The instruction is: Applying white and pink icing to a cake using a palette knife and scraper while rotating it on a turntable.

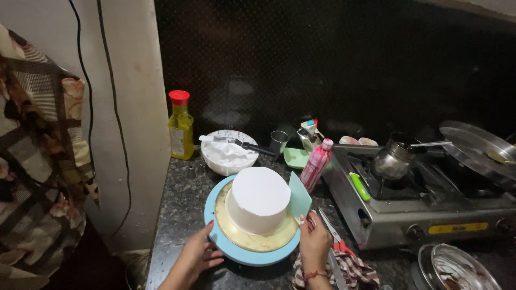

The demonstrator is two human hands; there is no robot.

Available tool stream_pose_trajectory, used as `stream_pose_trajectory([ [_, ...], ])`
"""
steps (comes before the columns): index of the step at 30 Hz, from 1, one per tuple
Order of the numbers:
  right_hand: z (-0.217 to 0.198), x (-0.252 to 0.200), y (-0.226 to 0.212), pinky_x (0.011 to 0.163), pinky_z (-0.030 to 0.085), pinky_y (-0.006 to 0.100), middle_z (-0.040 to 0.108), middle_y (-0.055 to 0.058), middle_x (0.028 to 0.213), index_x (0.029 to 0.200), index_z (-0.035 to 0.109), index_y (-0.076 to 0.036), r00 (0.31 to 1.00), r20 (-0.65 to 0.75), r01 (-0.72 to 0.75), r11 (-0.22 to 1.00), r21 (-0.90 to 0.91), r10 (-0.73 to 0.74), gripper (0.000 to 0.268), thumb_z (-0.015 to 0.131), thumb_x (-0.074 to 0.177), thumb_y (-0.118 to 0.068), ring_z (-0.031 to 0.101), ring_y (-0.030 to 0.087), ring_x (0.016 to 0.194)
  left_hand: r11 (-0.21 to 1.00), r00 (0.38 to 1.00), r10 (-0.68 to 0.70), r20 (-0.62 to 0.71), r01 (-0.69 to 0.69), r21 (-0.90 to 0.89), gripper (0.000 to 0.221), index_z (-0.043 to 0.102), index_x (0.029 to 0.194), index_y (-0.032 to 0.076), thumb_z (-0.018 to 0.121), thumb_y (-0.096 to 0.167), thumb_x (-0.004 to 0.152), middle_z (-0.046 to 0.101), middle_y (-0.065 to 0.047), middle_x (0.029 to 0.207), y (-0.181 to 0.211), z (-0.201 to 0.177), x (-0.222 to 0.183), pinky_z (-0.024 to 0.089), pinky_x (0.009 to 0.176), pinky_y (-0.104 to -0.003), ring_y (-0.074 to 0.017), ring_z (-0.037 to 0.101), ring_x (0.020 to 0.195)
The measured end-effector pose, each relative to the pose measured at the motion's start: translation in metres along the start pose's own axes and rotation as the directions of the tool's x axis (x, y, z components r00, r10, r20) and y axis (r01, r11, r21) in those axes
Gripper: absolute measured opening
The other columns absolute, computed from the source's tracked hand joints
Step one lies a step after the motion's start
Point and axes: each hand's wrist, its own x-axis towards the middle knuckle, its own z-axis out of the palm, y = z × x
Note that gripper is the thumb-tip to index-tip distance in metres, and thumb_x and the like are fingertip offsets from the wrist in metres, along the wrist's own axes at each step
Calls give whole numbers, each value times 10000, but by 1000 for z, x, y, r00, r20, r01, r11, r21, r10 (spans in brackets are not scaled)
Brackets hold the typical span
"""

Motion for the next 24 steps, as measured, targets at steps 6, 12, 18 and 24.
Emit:
stream_pose_trajectory([
  [6,-1,-11,-3,758,610,321,807,139,946,1148,724,-29,999,23,24,998,51,-25,293,694,908,-193,801,186,867,977,982,-183,-43,186,105,752,442,1406,159,606,638,849,670,-203,1215,-18,18,-14,588,836,-468,-328,713,983],
  [12,3,-18,-1,804,610,302,811,132,1005,1213,711,-18,998,59,-34,990,137,26,345,702,908,-179,796,174,936,945,947,-285,146,253,205,841,531,1327,-8,764,639,844,707,-231,1102,-61,-5,30,582,730,-417,-327,712,830],
  [18,-1,-26,-10,813,616,298,813,131,1037,1231,700,-9,990,117,-101,980,170,82,369,694,912,-194,795,166,946,998,993,-15,-115,22,60,607,534,1297,160,688,506,823,704,-29,940,-9,1,-12,545,693,-376,-217,689,755],
  [24,-3,-33,-19,820,604,305,812,120,1054,1265,693,-33,982,107,-163,985,54,156,405,709,902,-213,793,167,958,978,993,-119,-1,117,175,555,668,1183,-1,713,441,850,765,-117,878,-44,17,3,554,642,-358,-212,729,638],
])
